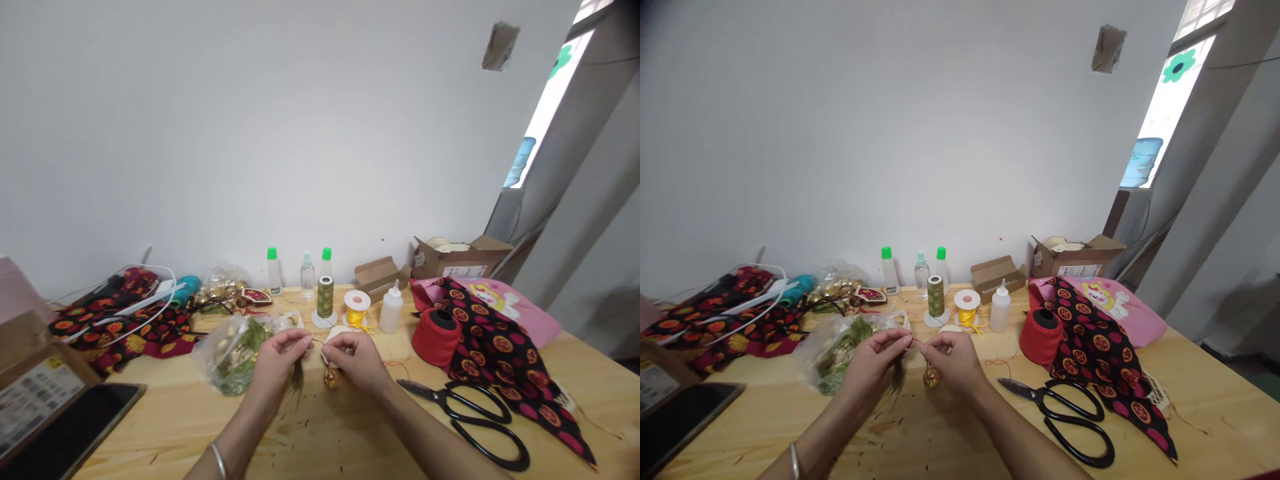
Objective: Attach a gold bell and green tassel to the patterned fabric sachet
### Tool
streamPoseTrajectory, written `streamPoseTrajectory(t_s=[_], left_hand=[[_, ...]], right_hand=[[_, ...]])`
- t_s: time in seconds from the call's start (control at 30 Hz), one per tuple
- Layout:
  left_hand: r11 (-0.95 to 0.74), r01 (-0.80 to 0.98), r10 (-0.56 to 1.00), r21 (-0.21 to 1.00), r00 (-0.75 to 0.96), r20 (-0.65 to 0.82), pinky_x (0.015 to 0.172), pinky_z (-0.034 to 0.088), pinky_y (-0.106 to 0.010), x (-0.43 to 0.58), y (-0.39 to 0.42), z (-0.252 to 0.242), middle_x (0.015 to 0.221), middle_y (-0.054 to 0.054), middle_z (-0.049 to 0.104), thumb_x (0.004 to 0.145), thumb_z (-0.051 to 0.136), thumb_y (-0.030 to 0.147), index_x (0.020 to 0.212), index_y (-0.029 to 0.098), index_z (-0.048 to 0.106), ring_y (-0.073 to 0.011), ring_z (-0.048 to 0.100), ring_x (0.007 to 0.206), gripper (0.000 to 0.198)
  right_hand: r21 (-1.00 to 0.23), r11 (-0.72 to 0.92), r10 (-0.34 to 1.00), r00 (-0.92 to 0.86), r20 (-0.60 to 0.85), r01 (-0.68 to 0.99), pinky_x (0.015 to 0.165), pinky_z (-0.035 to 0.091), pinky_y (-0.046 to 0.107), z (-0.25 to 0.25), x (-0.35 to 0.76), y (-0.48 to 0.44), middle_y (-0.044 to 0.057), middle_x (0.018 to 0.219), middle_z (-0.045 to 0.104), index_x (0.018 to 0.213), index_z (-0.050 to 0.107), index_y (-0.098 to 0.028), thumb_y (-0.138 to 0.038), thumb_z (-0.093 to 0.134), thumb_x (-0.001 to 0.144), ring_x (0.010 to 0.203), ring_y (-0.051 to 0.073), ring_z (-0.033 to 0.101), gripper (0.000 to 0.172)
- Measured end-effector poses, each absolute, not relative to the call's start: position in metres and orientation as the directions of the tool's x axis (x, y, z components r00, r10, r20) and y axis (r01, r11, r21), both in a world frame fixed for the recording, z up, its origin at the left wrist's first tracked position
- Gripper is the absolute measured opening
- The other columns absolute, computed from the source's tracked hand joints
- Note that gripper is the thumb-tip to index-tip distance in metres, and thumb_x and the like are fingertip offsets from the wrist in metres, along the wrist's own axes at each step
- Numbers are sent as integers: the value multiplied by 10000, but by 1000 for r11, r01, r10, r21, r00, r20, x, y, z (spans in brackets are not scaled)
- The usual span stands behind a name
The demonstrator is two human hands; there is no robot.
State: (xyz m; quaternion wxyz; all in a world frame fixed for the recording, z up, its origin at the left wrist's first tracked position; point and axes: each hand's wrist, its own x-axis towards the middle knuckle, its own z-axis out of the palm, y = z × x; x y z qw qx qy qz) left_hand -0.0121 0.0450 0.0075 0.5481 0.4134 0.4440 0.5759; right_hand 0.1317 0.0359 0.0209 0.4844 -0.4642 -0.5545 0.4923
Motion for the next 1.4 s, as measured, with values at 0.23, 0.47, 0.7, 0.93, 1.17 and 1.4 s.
streamPoseTrajectory(t_s=[0.23,0.47,0.7,0.93,1.17,1.4], left_hand=[[-13,-257,997,966,-83,-9,559,422,-192,-12,44,9,608,-8,650,522,756,251,689,130,652,-94,543,547,230],[-23,-232,997,972,-81,4,578,430,-195,-12,45,9,635,-10,655,523,755,250,698,133,660,-97,549,564,230],[-54,-183,997,982,-68,43,583,427,-188,-12,44,10,617,-1,661,533,748,236,682,151,667,-99,559,573,189],[-102,-112,994,988,32,106,586,439,-204,-11,44,4,628,-18,678,558,735,239,645,161,671,-130,588,595,134],[-147,-24,979,989,140,149,657,455,-257,-8,39,8,736,-71,699,615,688,280,704,159,703,-187,611,686,150],[-223,58,959,973,195,208,699,444,-271,-5,36,15,766,-64,686,628,668,269,712,185,718,-207,598,744,129]], right_hand=[[-996,84,994,-73,84,2,458,331,211,20,132,36,-5,483,569,542,622,-121,-320,644,556,444,79,437,200],[-994,111,992,-62,109,26,445,329,211,17,133,38,-8,472,570,525,637,-136,-312,658,554,438,83,440,180],[-995,98,992,-85,97,18,457,327,214,16,132,38,-8,475,571,518,620,-131,-335,664,559,440,80,435,213],[-987,30,992,-117,48,-158,497,356,220,6,132,43,-11,522,603,601,658,-137,-358,740,480,484,88,482,265],[-975,-65,973,-232,-14,-214,421,242,193,1,139,48,-45,495,560,826,676,-108,-412,746,475,397,29,348,470],[-980,-5,981,-189,34,-201,436,286,200,6,137,46,-44,497,567,675,676,-141,-399,734,482,455,64,432,327]])
